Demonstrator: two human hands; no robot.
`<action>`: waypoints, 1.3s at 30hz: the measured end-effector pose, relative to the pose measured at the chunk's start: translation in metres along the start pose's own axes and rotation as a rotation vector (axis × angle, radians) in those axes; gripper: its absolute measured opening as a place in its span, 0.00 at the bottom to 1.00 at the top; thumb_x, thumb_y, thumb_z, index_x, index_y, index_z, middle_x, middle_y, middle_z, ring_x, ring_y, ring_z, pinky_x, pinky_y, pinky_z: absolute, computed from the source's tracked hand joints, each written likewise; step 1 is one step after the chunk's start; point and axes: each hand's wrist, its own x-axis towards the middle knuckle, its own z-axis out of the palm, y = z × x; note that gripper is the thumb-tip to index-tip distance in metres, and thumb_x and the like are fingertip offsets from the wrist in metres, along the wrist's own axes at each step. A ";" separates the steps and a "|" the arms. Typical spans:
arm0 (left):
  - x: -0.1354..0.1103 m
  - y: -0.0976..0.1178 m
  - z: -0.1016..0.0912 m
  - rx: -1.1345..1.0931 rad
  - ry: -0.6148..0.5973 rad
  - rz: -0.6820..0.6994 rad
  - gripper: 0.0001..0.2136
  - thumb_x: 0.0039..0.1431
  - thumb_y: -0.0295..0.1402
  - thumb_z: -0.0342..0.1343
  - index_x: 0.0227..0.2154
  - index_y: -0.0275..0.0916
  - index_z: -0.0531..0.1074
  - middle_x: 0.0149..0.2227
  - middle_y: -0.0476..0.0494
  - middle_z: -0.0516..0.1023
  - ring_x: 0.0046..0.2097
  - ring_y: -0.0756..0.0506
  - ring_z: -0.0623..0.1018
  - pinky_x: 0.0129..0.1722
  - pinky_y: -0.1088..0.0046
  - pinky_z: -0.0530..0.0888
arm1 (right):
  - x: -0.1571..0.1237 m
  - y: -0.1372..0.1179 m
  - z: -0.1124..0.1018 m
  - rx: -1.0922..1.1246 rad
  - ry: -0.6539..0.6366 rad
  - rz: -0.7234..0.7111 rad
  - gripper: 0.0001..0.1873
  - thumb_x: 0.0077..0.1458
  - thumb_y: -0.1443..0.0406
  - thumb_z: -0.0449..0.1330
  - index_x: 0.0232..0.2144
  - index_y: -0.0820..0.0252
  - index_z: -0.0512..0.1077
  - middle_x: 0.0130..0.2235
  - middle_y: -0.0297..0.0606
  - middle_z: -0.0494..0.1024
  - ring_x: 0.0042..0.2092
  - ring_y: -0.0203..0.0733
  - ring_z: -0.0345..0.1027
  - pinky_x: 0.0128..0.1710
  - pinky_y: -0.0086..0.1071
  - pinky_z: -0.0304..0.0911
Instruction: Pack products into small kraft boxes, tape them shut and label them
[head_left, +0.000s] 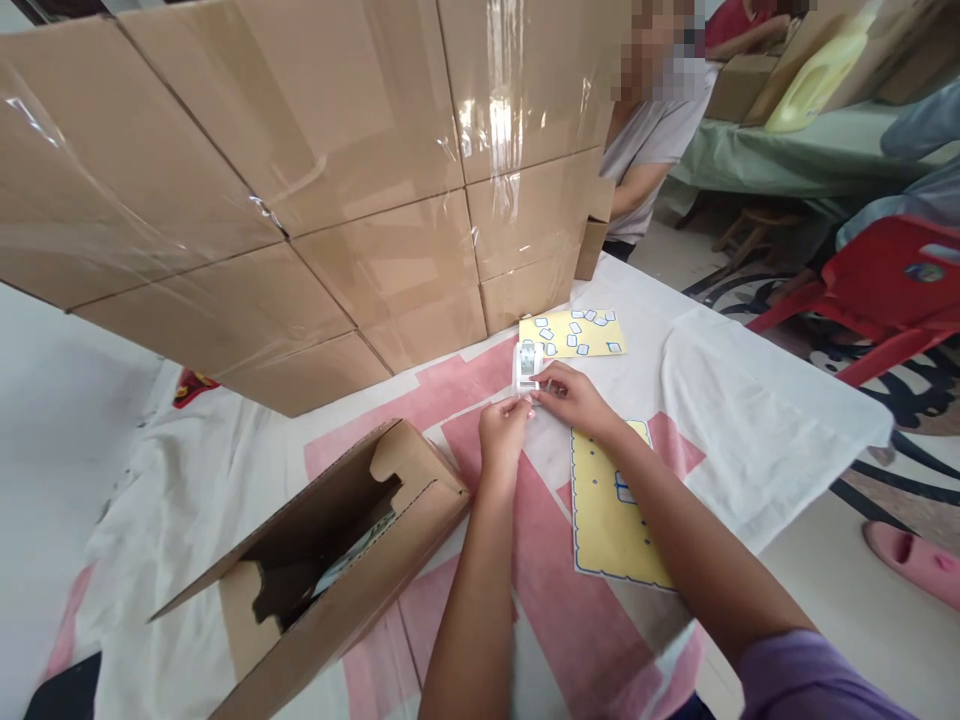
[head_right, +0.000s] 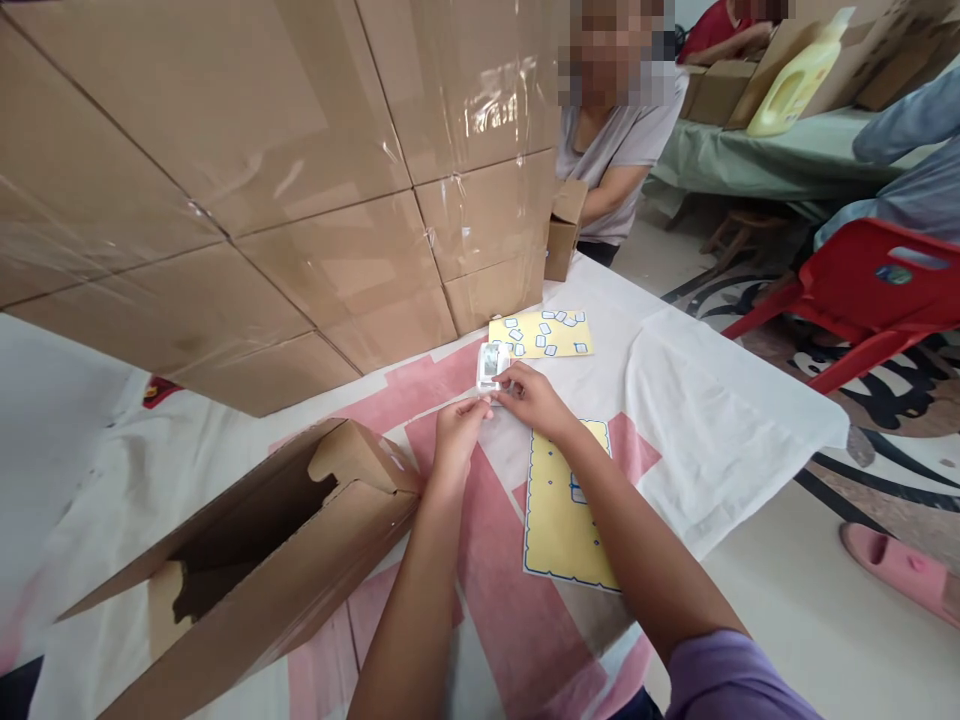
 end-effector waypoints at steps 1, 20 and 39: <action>-0.001 0.002 0.000 -0.017 0.013 -0.015 0.09 0.48 0.39 0.63 0.26 0.38 0.77 0.23 0.48 0.78 0.31 0.46 0.78 0.35 0.72 0.70 | -0.002 0.002 0.000 0.013 -0.003 -0.023 0.08 0.57 0.63 0.64 0.40 0.57 0.77 0.38 0.37 0.73 0.34 0.38 0.65 0.35 0.31 0.61; -0.018 0.027 0.013 -0.177 0.117 0.062 0.14 0.51 0.36 0.63 0.41 0.38 0.72 0.27 0.48 0.81 0.35 0.48 0.81 0.40 0.73 0.72 | 0.000 -0.004 0.003 0.093 0.033 0.057 0.06 0.53 0.62 0.64 0.33 0.58 0.74 0.37 0.36 0.72 0.30 0.35 0.61 0.33 0.33 0.60; -0.029 -0.003 0.006 0.444 0.154 0.356 0.15 0.64 0.31 0.54 0.50 0.48 0.79 0.42 0.43 0.85 0.43 0.42 0.80 0.46 0.65 0.73 | 0.002 -0.005 0.000 0.142 0.021 0.103 0.11 0.52 0.59 0.65 0.35 0.60 0.78 0.36 0.37 0.73 0.31 0.37 0.62 0.35 0.35 0.61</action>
